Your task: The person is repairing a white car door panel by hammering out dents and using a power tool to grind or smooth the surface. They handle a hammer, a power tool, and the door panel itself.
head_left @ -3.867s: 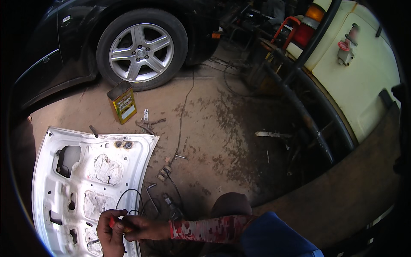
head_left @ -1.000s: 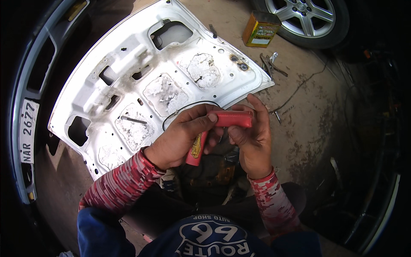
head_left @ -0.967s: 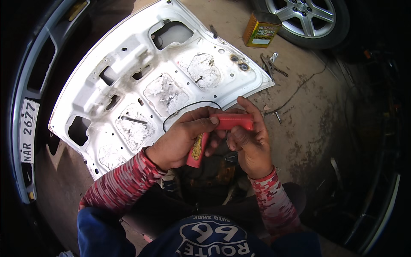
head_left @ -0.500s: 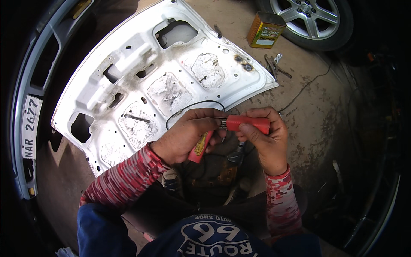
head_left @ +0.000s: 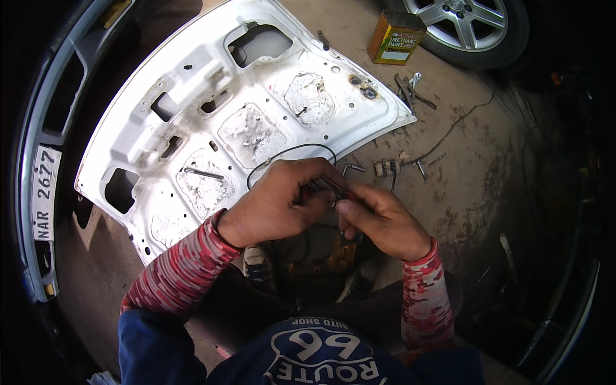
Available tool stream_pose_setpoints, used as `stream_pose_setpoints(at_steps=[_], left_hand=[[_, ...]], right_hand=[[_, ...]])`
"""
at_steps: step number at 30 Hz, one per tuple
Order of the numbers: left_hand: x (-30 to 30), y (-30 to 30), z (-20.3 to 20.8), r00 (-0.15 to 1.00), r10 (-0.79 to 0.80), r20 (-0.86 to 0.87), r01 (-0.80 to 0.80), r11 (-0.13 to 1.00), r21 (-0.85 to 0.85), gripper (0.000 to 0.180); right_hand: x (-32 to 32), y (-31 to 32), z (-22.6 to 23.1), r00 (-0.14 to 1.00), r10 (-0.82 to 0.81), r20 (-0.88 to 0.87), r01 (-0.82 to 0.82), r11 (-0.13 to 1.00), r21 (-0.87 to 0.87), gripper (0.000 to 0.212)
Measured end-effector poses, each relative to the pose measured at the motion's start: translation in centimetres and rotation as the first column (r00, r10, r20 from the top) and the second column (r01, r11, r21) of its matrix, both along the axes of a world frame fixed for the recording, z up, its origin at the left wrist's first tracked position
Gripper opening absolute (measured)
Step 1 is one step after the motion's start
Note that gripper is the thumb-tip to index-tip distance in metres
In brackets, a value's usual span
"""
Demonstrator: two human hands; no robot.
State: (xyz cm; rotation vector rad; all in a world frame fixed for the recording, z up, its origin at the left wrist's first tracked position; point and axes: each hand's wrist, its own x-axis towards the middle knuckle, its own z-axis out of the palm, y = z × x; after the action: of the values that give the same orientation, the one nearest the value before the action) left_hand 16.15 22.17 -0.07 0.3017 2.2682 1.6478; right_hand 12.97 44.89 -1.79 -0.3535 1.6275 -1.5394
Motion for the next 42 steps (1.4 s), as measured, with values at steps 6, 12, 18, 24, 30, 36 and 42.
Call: stream_pose_setpoints(at_steps=[6, 12, 18, 24, 30, 36, 42], left_hand=[[0.1, -0.8, 0.7, 0.999, -0.007, -0.033, 0.006, 1.0, -0.008, 0.031], [0.3, -0.9, 0.5, 0.986, -0.087, -0.141, 0.083, 0.996, -0.035, 0.031], [0.5, -0.9, 0.8, 0.999, 0.007, -0.039, -0.004, 0.997, 0.083, 0.033], [0.0, -1.3, 0.7, 0.975, 0.088, 0.202, -0.152, 0.933, 0.326, 0.023], [-0.2, -1.4, 0.3, 0.963, 0.183, 0.199, -0.233, 0.934, 0.27, 0.011], [-0.2, -1.3, 0.6, 0.973, 0.192, 0.129, -0.224, 0.92, 0.322, 0.01], [0.1, -1.2, 0.5, 0.991, 0.129, -0.024, -0.116, 0.951, 0.287, 0.013]], right_hand=[[0.7, -0.3, -0.1, 0.996, -0.057, 0.071, 0.062, 0.996, -0.067, 0.021], [1.5, -1.0, -0.9, 0.995, -0.028, 0.094, 0.035, 0.997, -0.076, 0.025], [2.2, -1.9, -1.8, 0.998, -0.036, 0.054, 0.046, 0.978, -0.201, 0.026], [1.9, -1.8, -1.6, 0.989, -0.079, 0.121, 0.111, 0.951, -0.287, 0.029], [2.2, -2.2, -1.4, 0.981, -0.153, 0.118, 0.181, 0.941, -0.285, 0.033], [2.3, -2.3, -1.6, 0.968, -0.198, 0.152, 0.235, 0.927, -0.291, 0.037], [2.3, -2.2, -2.2, 0.954, -0.217, 0.205, 0.279, 0.895, -0.349, 0.04]])
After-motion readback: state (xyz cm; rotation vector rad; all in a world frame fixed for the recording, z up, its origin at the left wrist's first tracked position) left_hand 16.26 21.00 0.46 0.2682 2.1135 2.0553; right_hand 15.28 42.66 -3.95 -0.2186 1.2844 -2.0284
